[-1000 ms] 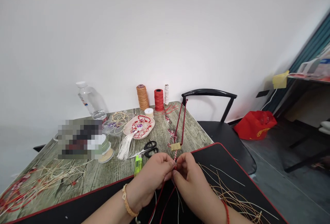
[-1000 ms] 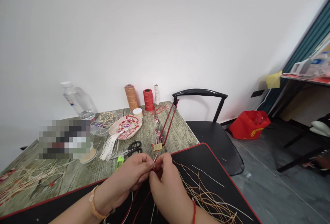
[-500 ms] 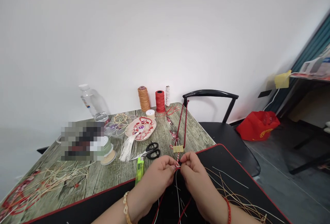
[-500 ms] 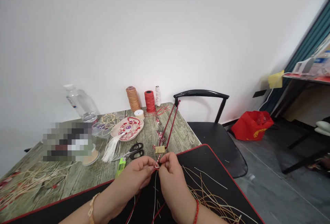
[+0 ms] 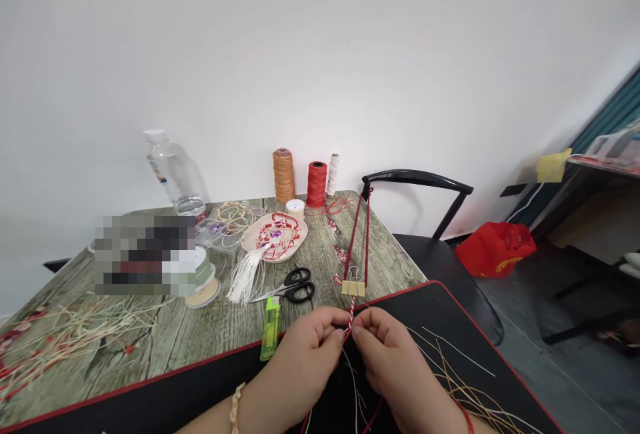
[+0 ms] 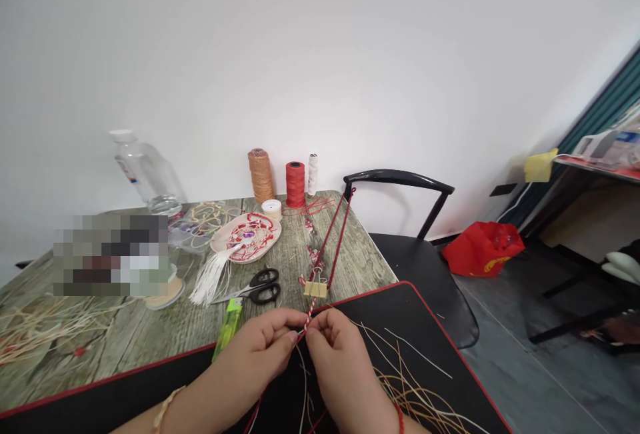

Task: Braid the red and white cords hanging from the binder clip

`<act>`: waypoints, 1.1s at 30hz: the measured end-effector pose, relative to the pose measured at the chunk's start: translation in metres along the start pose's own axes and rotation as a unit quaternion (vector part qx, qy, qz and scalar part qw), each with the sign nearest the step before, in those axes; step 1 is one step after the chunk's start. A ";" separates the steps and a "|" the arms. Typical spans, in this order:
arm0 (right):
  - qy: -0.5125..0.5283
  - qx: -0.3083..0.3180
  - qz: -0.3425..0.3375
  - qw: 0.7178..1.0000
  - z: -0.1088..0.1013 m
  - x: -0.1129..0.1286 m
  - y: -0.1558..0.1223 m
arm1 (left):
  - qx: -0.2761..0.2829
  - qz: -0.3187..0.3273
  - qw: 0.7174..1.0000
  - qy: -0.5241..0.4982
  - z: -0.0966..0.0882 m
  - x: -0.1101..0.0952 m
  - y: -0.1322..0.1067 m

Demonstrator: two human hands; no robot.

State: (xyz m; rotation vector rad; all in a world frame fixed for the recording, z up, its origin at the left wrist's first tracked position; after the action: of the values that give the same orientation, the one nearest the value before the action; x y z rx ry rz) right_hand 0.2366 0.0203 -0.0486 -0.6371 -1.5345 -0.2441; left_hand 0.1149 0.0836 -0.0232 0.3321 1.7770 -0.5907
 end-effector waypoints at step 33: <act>0.136 0.072 0.110 0.982 0.004 0.014 -0.006 | -0.052 0.179 0.946 0.264 -0.009 -0.005 -0.016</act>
State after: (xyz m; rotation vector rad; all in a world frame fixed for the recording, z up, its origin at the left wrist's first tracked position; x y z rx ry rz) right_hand 0.2307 0.0204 -0.0336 -0.6256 -1.1974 -0.0491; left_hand 0.1006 0.0760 -0.0134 0.7766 2.1749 -0.1478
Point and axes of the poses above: each hand's wrist, its own y-axis towards the middle knuckle, its own z-axis out of the palm, x = y × z, the point moved 1 cm from there along y, towards the middle knuckle, and after that the axes turned 11 degrees about -x, right-handed, at the moved point
